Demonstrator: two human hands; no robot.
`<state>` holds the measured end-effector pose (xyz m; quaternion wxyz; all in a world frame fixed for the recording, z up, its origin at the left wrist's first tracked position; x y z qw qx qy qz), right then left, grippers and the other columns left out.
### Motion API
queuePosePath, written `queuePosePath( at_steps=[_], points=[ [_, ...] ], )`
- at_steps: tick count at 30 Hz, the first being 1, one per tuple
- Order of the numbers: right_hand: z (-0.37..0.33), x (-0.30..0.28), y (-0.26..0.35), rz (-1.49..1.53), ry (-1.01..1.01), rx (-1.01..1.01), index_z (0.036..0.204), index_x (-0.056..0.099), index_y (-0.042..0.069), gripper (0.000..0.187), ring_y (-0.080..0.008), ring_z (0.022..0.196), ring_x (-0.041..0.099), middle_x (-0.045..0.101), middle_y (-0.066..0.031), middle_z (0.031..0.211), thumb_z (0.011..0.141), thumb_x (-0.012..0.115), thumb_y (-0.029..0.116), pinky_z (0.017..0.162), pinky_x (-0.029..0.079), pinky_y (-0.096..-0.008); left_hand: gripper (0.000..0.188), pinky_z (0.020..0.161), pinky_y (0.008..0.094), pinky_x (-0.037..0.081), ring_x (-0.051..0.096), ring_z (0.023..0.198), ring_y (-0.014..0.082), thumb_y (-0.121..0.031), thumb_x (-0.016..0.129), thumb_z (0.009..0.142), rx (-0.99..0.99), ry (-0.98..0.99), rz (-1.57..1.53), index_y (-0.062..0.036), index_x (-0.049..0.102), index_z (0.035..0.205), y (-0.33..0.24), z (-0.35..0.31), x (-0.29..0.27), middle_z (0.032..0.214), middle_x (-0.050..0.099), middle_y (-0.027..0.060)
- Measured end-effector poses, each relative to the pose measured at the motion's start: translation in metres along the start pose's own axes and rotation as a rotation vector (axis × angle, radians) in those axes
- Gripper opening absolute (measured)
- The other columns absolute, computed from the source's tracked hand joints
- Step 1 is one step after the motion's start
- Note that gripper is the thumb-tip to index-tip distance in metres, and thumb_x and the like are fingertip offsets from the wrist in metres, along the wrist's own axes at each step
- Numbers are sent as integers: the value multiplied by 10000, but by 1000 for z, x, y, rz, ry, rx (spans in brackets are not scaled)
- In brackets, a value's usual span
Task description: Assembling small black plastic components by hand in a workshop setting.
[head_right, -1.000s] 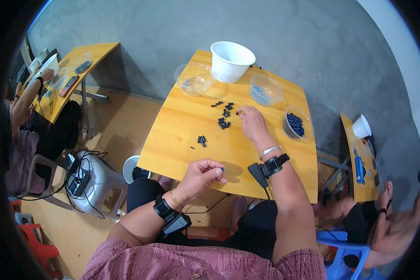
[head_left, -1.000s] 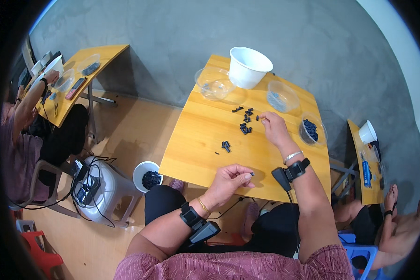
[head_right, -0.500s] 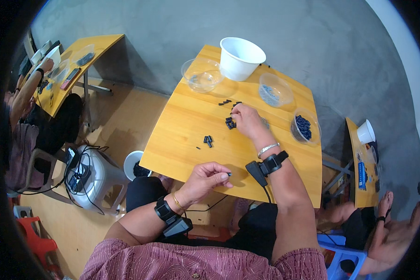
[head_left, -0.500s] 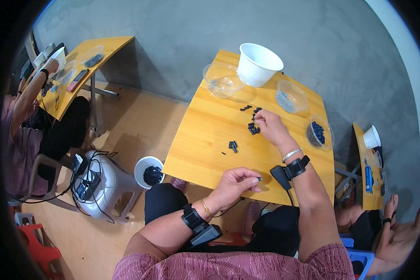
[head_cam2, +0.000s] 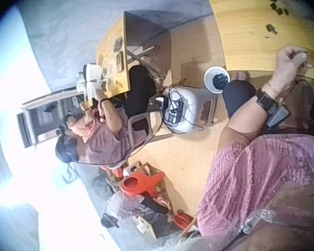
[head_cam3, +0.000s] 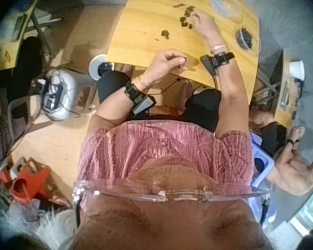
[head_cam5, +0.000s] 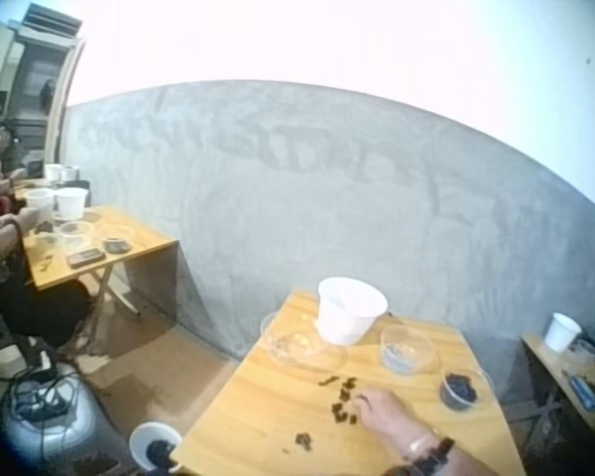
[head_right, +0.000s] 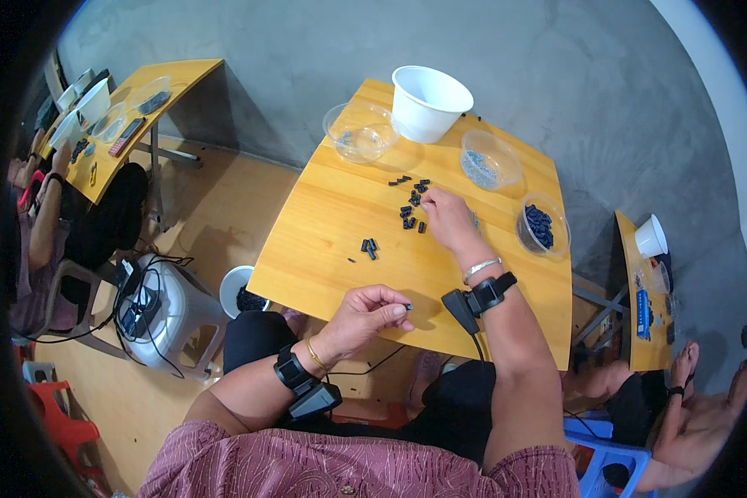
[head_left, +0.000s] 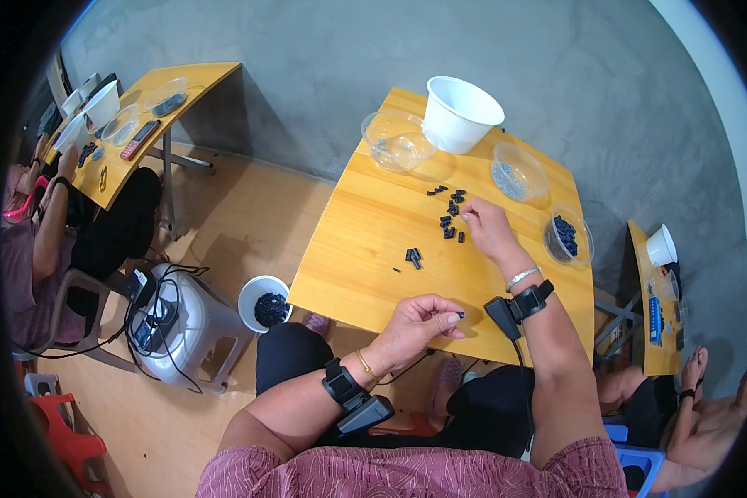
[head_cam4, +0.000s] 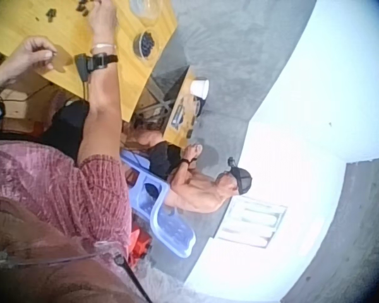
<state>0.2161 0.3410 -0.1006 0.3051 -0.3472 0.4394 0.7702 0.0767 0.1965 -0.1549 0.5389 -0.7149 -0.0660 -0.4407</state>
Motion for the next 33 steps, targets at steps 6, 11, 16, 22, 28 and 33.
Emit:
queuePosePath(
  at_steps=[6,11,16,22,28,33],
  points=[
    [21,14,8,-145,73,35,778,556,9,95,-343,783,561,585,-170,794,763,582,100,694,448,-407,129,712,248,504,620,758,158,-55,568,849,-9,-5,19,19,590,952,-2,0,0,846,613,73],
    [23,18,8,-254,98,53,750,542,4,116,-352,754,561,580,-174,770,758,598,106,673,449,-399,126,710,250,504,620,756,155,-57,568,850,-9,7,33,18,589,949,-1,1,0,841,613,71],
    [22,20,5,-311,90,77,762,541,7,140,-358,753,561,586,-178,768,769,605,131,677,449,-407,128,711,252,504,618,759,155,-57,568,849,-16,8,12,18,588,951,0,1,0,839,611,72],
    [20,17,5,-358,94,98,754,550,-3,147,-366,714,568,593,-195,759,765,594,137,653,458,-403,138,715,254,505,616,761,160,-58,569,849,-16,10,10,20,584,962,0,0,2,854,607,77],
    [-14,-5,-7,102,85,268,779,545,-2,105,-185,609,571,589,-103,693,792,559,101,577,474,-300,139,734,266,510,611,779,158,-57,558,856,-18,24,22,19,580,970,6,3,-1,850,600,74],
    [-71,-16,20,909,84,457,827,498,49,80,-109,615,511,548,-25,743,848,542,113,563,425,-235,121,748,281,516,603,773,157,-40,540,861,25,16,-7,8,580,965,3,2,-1,852,594,70]
  ],
)
Point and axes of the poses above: each hand's wrist, its own z-axis towards the middle knuckle, its own x-axis out of the palm, y = z × x, the point moved 6 cm from there along z, towards the middle knuckle
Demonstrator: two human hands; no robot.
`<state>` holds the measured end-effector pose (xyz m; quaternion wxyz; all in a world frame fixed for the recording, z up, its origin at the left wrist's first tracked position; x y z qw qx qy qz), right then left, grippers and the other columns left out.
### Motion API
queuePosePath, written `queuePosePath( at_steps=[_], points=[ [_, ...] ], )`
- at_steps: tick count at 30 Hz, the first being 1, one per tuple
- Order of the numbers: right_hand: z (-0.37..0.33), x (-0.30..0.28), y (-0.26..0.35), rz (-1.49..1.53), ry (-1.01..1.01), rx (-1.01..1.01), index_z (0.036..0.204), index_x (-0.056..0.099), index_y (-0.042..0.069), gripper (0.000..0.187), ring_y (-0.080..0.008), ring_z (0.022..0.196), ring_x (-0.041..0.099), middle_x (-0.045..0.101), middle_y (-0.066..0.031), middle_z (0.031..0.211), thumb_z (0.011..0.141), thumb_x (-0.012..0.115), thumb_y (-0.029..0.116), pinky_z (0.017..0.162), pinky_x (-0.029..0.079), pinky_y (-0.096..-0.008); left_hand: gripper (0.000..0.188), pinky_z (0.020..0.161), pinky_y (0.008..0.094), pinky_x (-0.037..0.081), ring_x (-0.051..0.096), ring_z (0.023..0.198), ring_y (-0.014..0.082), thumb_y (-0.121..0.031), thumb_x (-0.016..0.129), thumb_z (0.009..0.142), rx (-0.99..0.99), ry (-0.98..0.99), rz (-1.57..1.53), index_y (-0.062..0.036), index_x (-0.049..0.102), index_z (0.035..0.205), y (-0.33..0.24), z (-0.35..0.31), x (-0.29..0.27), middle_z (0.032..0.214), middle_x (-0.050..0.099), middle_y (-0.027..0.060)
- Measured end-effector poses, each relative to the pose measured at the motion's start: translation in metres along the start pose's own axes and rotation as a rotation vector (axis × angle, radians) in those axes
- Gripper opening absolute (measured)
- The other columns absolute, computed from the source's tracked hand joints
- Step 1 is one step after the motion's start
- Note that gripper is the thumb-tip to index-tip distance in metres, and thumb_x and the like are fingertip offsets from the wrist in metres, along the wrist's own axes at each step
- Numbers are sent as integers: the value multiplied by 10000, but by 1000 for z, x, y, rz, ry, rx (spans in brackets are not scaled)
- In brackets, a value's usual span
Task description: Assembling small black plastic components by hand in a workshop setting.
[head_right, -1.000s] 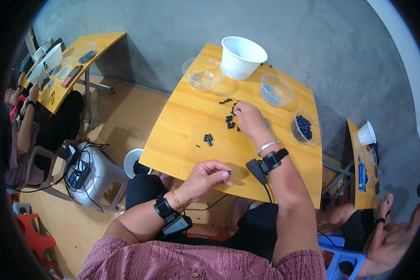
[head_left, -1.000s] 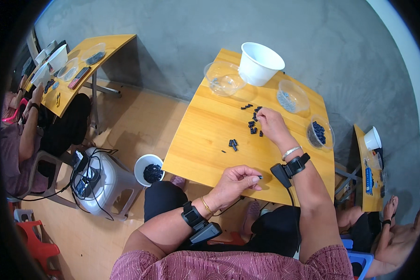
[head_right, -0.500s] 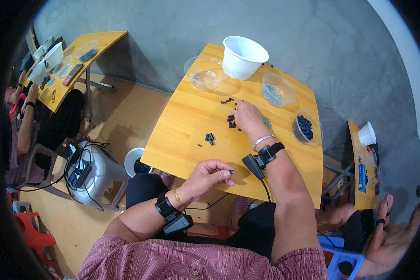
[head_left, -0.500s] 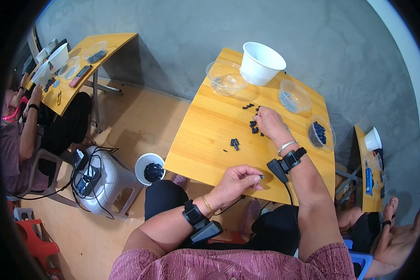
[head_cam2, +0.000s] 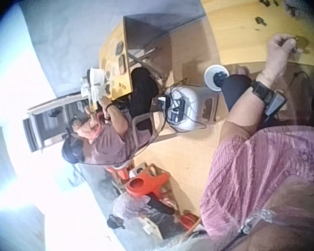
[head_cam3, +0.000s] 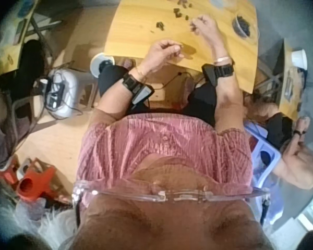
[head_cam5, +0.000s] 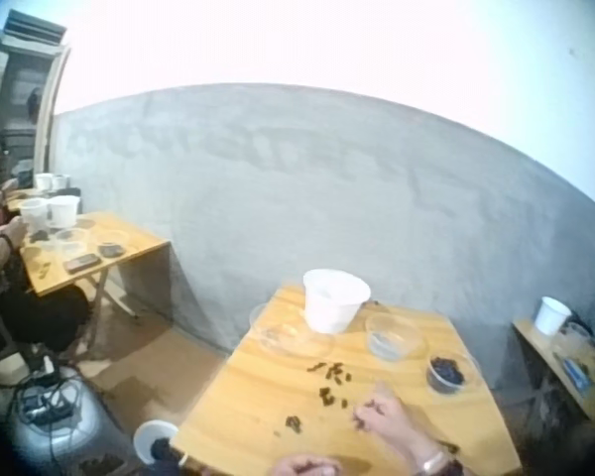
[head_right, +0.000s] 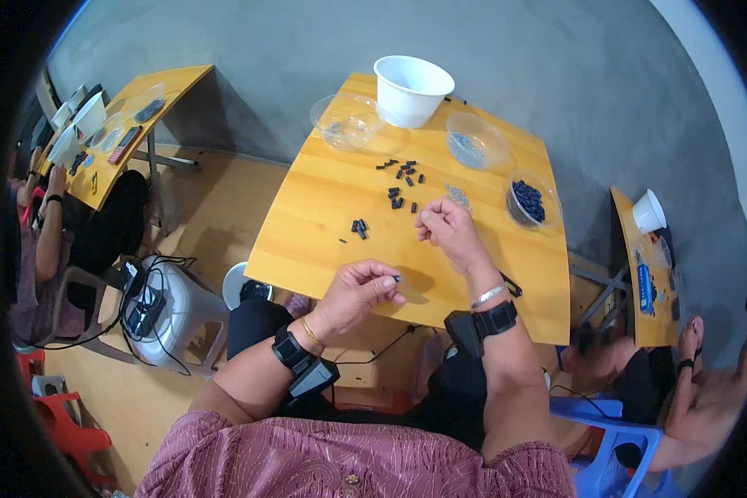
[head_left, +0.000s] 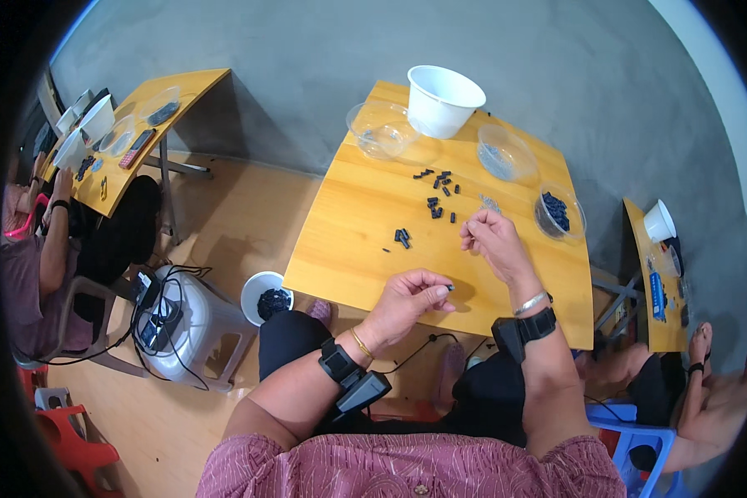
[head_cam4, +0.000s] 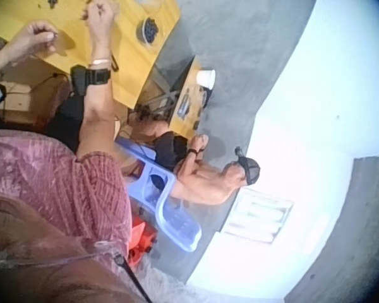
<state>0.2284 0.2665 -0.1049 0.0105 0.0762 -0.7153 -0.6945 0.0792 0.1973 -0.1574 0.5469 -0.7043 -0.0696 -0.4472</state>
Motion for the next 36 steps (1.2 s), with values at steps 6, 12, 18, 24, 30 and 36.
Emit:
queuePosePath(
  at_steps=[6,12,18,24,30,36],
  points=[
    [-38,8,-12,560,167,-82,875,494,46,69,-120,708,513,532,-42,785,857,550,82,649,444,-255,106,753,305,518,595,769,152,-32,527,865,3,-41,7,2,582,949,0,7,2,863,590,65],
    [-55,21,-12,616,150,-89,926,501,39,123,-134,707,492,507,-45,760,842,574,90,652,434,-271,97,772,334,515,575,801,149,-22,529,859,17,-18,-79,-5,582,938,1,12,-2,839,578,59],
    [-61,21,-17,553,17,-137,949,548,9,106,-120,698,506,532,-42,783,852,548,52,655,443,-255,101,774,334,516,582,786,153,-26,534,857,1,-31,-101,-12,584,944,-1,9,1,842,581,56],
    [-65,27,-9,607,54,-115,931,533,24,98,-130,714,509,542,-49,793,846,559,65,657,440,-269,110,768,318,516,585,780,152,-33,535,859,6,-45,-111,-8,583,955,-2,7,1,838,585,62],
    [-68,36,-7,664,98,-35,918,518,27,91,-133,701,543,564,-63,797,838,560,40,652,485,-287,122,752,301,516,595,789,163,-27,515,868,43,1,-87,9,575,969,-6,7,6,847,598,89],
    [-67,35,-13,664,156,-38,877,537,20,82,-152,623,563,587,-91,755,810,583,13,623,500,-294,131,739,283,512,618,797,186,-22,517,865,55,13,-50,15,570,980,-4,8,4,911,616,122]
  ],
)
Point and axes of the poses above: each hand's wrist, its own z-axis towards the middle knuckle, its own x-axis out of the palm, y = z × x, the point moved 6 cm from there along z, towards the middle knuckle
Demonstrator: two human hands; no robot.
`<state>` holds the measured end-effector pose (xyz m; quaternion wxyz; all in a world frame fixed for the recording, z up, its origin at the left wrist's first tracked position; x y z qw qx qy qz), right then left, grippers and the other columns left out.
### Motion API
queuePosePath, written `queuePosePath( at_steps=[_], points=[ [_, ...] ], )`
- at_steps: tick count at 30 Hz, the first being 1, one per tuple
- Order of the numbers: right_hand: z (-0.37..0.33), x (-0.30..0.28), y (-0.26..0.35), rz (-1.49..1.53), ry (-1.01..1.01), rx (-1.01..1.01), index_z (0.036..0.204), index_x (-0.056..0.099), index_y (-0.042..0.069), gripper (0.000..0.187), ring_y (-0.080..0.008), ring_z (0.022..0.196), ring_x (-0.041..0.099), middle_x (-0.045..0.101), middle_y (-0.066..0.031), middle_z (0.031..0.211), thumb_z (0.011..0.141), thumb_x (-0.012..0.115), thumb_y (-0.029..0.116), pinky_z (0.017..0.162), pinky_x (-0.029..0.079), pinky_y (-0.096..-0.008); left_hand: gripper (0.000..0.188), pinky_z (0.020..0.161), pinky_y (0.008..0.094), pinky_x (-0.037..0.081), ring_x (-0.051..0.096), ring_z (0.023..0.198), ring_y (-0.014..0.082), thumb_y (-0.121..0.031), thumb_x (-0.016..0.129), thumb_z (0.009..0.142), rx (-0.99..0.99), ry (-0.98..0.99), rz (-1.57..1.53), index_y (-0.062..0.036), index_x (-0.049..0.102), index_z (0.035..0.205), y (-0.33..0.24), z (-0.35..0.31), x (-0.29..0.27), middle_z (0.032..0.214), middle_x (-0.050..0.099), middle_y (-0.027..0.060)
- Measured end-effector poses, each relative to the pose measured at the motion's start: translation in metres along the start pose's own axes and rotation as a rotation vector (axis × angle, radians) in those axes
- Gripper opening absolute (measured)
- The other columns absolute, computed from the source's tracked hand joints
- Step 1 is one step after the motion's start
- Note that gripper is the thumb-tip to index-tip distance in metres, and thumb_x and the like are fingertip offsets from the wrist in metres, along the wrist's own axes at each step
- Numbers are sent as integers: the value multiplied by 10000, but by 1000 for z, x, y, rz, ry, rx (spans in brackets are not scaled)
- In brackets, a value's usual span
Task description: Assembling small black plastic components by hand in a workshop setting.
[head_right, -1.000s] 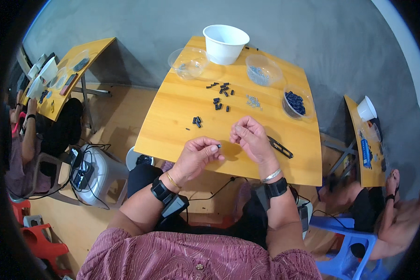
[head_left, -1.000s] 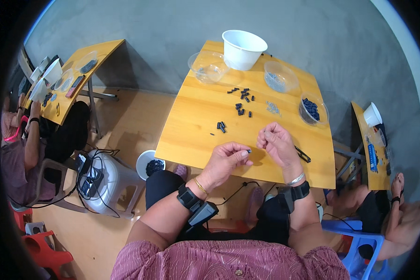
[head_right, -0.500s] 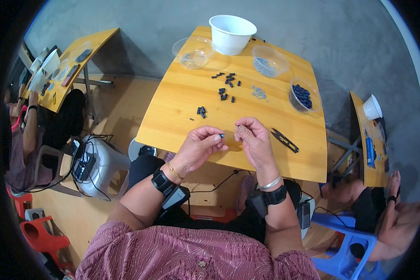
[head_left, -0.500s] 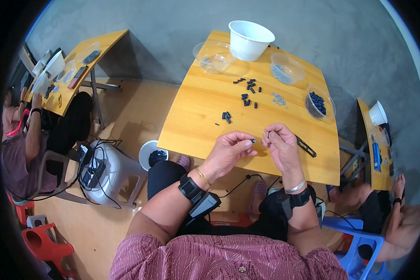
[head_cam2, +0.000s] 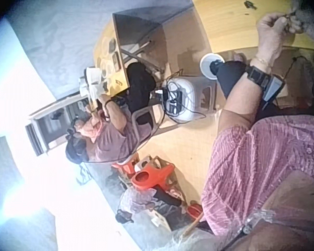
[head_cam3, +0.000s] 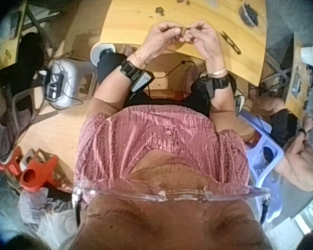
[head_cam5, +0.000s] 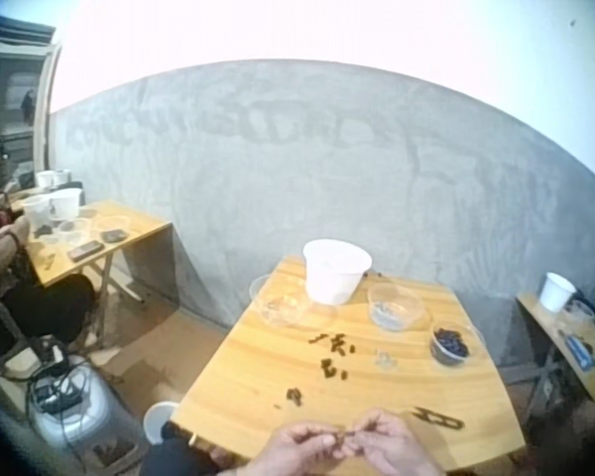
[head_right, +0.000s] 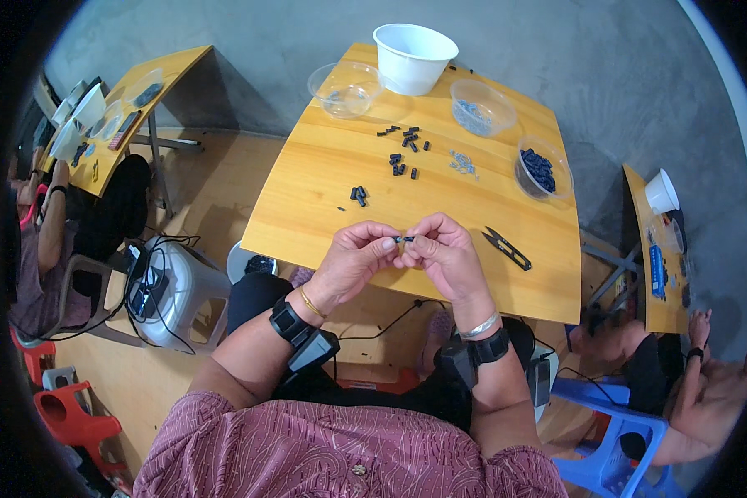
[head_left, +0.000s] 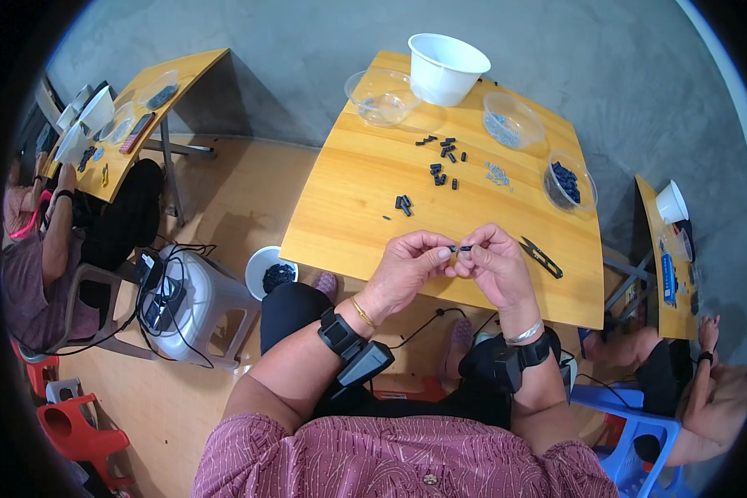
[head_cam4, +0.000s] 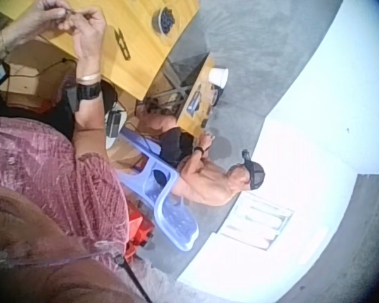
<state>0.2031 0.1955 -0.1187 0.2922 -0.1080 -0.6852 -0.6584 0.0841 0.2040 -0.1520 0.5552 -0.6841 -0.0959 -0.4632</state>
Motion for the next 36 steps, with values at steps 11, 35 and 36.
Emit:
queuePosePath(
  at_steps=[11,35,36],
  points=[
    [0,-8,-7,79,-54,29,840,544,17,88,-157,601,553,588,-86,734,785,607,-7,565,474,-277,133,695,247,511,592,761,148,5,537,846,46,-27,44,2,587,969,1,0,-4,913,618,104],
    [-3,-11,5,-341,16,-69,832,531,23,107,-147,681,556,554,-75,834,782,621,-5,620,479,-263,120,660,235,500,581,706,135,0,548,842,29,-63,212,29,597,947,1,-1,-3,848,617,96],
    [-3,-9,7,-331,18,-85,829,529,23,107,-144,692,554,549,-75,839,782,619,-10,631,477,-258,117,656,234,500,581,703,134,-3,549,842,23,-76,207,29,597,944,1,-1,-4,843,616,94]
  ],
)
Point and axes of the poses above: each hand's wrist, its own z-axis towards the middle knuckle, its own x-axis out of the palm, y = z × x, the point moved 6 cm from there along z, towards the middle knuckle
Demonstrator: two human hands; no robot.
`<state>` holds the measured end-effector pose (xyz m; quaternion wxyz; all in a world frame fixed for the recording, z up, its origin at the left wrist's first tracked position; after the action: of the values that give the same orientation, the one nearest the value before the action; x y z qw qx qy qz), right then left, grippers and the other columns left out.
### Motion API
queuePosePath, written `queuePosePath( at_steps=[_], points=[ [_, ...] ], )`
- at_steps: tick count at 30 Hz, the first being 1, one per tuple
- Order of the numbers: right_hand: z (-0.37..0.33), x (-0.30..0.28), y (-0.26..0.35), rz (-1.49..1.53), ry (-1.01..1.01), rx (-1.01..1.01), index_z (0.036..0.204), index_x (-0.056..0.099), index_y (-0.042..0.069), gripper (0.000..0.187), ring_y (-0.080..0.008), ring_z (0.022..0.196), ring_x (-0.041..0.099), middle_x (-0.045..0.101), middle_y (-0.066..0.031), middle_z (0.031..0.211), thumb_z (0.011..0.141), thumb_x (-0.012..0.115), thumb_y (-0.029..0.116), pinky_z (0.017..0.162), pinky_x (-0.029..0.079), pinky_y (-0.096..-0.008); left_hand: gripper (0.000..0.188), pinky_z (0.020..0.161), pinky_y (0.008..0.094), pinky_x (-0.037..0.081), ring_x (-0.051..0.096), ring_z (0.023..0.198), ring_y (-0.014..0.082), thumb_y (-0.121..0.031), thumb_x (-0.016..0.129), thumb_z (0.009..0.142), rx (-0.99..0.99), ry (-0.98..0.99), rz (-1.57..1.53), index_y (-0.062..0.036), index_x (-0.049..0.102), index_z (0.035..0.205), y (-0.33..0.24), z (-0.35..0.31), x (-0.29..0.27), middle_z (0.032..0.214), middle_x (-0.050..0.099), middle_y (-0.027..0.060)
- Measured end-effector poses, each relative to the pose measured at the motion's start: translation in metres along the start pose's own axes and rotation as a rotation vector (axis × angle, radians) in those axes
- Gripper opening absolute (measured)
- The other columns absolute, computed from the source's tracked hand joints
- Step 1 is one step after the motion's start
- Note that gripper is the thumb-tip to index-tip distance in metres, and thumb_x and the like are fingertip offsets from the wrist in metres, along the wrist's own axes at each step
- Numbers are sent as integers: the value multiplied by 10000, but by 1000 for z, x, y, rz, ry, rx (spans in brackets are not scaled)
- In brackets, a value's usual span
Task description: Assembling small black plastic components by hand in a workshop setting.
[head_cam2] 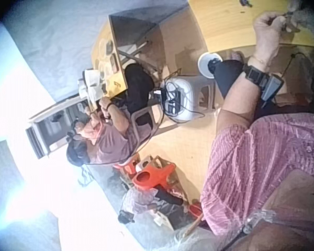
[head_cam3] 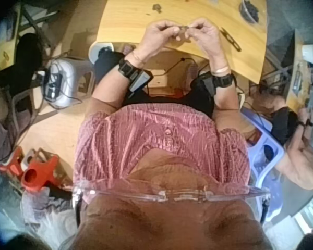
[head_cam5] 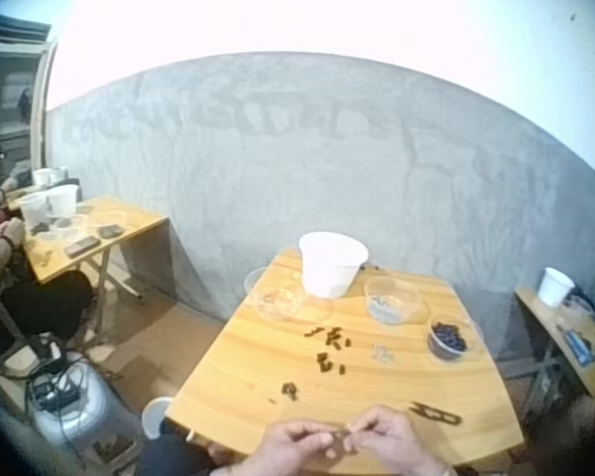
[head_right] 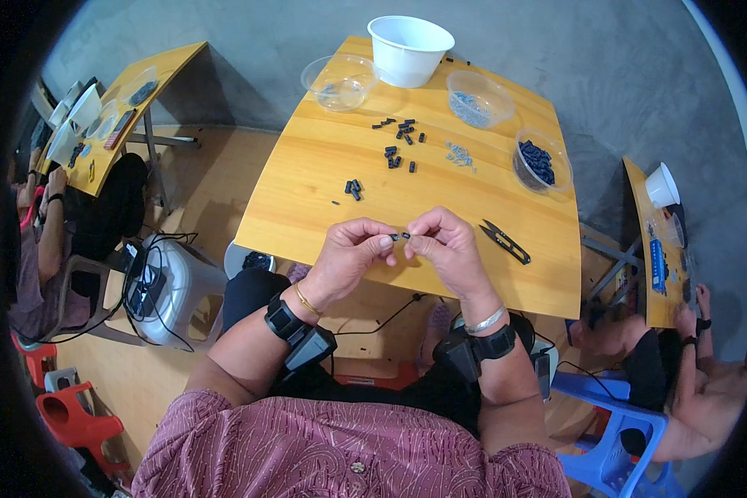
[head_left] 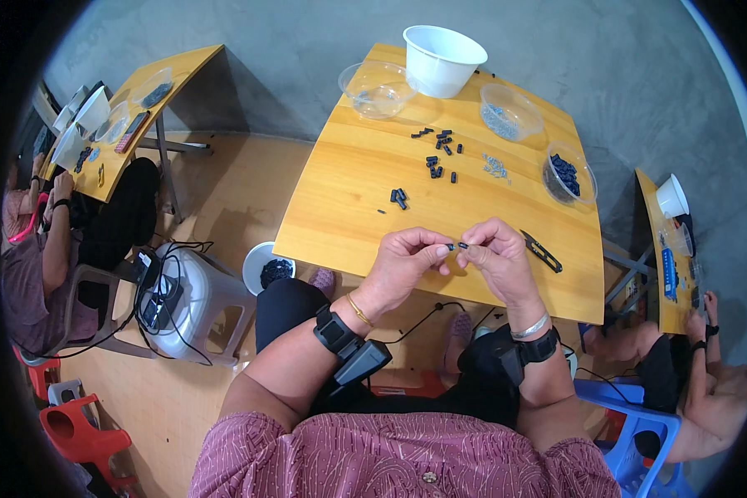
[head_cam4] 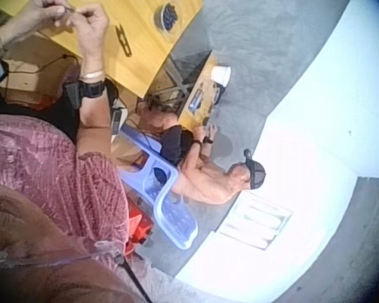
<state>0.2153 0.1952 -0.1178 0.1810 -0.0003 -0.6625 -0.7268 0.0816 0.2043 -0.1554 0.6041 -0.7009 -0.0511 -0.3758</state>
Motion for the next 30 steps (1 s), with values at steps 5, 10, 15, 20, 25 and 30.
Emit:
queuePosePath(
  at_steps=[5,10,15,20,25,30],
  points=[
    [1,3,4,-33,19,-34,827,535,31,116,-97,677,553,542,-31,795,771,631,1,632,458,-216,114,648,230,500,580,694,132,-10,554,842,-9,6,-19,26,597,941,0,0,0,833,612,88],
    [1,4,4,-88,80,-30,815,530,37,111,-88,698,537,531,-22,806,771,613,-23,641,451,-217,115,644,230,499,578,686,130,-17,556,843,-16,3,-8,25,598,942,0,0,0,829,610,86],
    [1,5,8,-142,97,-17,814,527,34,105,-84,703,523,526,-18,806,776,600,-33,639,444,-215,116,640,231,498,577,684,131,-23,558,844,-19,13,-9,26,600,941,0,0,1,824,610,84],
    [0,8,16,-189,161,28,811,527,32,107,-76,708,507,531,-11,802,773,592,-44,643,435,-213,116,637,243,500,573,672,133,-29,571,836,-83,53,6,36,600,928,1,-1,0,796,605,85],
    [1,14,24,-385,250,58,762,537,28,100,-67,721,498,547,5,766,760,587,-59,651,416,-209,113,620,253,501,570,656,137,-31,584,825,-140,109,51,45,604,906,-1,-2,4,762,597,82],
    [2,22,29,-503,318,-32,731,533,23,108,-77,698,497,543,-9,735,746,592,-66,628,410,-216,108,605,248,496,571,647,140,-31,588,822,-134,167,53,38,610,902,0,-2,4,756,599,82]
  ],
)
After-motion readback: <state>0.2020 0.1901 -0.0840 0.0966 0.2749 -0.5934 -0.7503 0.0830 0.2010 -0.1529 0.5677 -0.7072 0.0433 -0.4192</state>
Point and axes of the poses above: each hand's wrist, its own z-axis towards the middle knuckle, its own x-axis out of the palm, y = z × x, the point moved 6 cm from there along z, towards the middle knuckle
